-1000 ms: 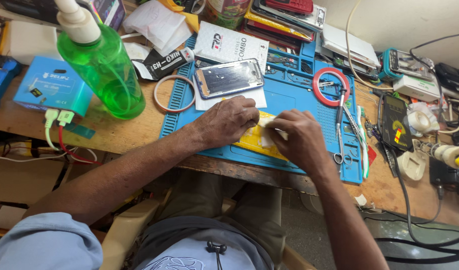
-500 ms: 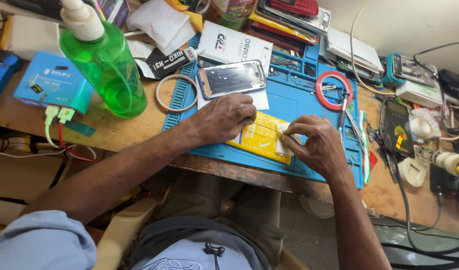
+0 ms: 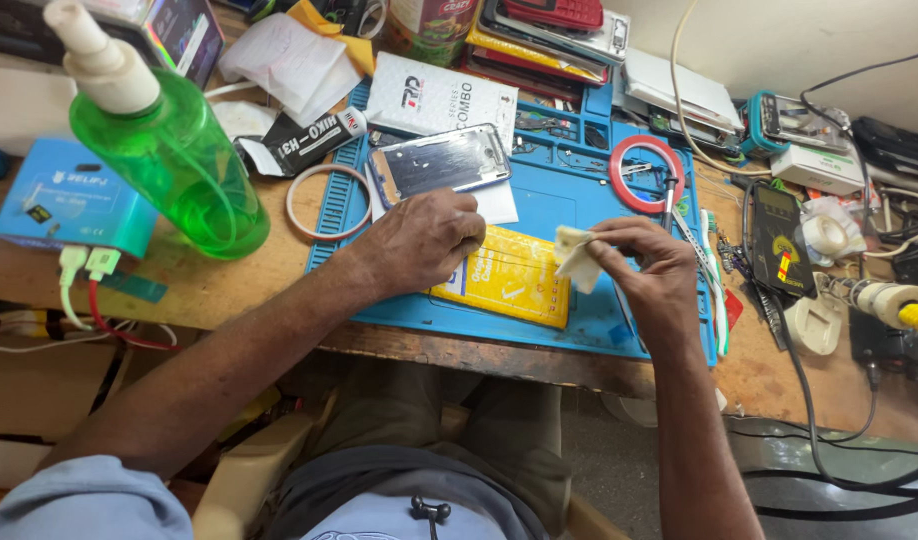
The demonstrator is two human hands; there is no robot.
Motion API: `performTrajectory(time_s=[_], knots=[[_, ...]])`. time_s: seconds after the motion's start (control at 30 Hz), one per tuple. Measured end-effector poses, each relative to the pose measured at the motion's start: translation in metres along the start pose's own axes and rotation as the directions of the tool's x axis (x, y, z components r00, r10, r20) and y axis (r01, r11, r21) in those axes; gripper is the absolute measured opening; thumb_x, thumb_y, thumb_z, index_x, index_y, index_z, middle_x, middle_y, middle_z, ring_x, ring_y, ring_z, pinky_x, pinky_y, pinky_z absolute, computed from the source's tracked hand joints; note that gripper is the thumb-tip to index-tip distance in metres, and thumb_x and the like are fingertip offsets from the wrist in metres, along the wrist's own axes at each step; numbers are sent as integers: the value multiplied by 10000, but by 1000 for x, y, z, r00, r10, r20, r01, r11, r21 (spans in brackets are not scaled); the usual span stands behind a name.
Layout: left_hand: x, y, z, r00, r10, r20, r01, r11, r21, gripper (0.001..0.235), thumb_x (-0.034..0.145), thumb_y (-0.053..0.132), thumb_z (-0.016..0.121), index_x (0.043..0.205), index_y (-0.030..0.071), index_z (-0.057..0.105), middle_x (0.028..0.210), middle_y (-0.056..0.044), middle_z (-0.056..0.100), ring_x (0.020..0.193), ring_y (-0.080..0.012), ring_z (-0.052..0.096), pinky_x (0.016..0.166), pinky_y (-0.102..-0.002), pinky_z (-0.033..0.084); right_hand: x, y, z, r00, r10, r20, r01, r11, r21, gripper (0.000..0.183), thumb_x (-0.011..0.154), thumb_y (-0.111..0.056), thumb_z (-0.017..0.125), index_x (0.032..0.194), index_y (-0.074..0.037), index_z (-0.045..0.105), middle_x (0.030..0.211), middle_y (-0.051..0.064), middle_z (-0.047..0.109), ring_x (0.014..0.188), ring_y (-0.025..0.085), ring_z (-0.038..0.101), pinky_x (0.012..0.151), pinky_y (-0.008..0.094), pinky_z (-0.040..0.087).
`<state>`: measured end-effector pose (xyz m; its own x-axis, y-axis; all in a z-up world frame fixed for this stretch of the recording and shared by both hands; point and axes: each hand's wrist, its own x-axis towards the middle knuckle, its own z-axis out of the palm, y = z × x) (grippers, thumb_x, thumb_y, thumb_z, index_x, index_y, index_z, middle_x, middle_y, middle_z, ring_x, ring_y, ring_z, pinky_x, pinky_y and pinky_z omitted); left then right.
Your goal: The person wipes a yellow battery pack with a white cloth, then uses a metal tool to scrape or clean the surface. The person repeats the wiping and scraping actions on the same battery pack.
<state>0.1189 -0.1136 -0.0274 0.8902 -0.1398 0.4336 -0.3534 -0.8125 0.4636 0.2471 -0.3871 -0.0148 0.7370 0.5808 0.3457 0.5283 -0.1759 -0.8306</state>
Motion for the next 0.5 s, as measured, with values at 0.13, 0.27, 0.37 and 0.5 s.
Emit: performTrajectory(time_s=[0.13, 0.27, 0.37, 0.5], knots=[[0, 7, -3, 997, -42, 59, 39, 998, 52, 84, 883, 132, 723, 900, 52, 740, 908, -82, 659, 917, -270, 672, 841, -415, 566, -9, 7, -4, 989, 118, -84, -91, 958, 272, 108, 955, -27, 754, 1060, -19, 777, 979, 77, 754, 888, 133, 691, 818, 266, 564], [6, 12, -7, 996, -4, 86, -8, 990, 142, 107, 844, 138, 746, 907, 52, 749, 937, -96, 660, 920, -284, 647, 855, -429, 544, -13, 0, -16, 995, 82, -60, -86, 994, -63, 131, 947, -58, 758, 1075, -40, 782, 992, 81, 761, 870, 127, 704, 772, 266, 576], [18, 16, 2, 988, 2, 154, -25, 989, 145, 112, 843, 134, 725, 920, 53, 736, 933, -95, 652, 902, -282, 642, 844, -427, 541, -13, -4, -9, 997, 62, 35, -48, 948, -314, 133, 908, -68, 770, 1038, -70, 796, 984, 64, 773, 831, 133, 711, 699, 274, 572], [29, 15, 17, 975, 37, 219, -78, 980, 182, 86, 917, 122, 659, 898, 52, 705, 926, -96, 644, 912, -289, 642, 839, -442, 537, -3, -7, 27, 976, -55, 213, 150, 874, -462, 135, 856, -91, 789, 988, -96, 818, 994, 49, 746, 856, 153, 705, 699, 292, 591]])
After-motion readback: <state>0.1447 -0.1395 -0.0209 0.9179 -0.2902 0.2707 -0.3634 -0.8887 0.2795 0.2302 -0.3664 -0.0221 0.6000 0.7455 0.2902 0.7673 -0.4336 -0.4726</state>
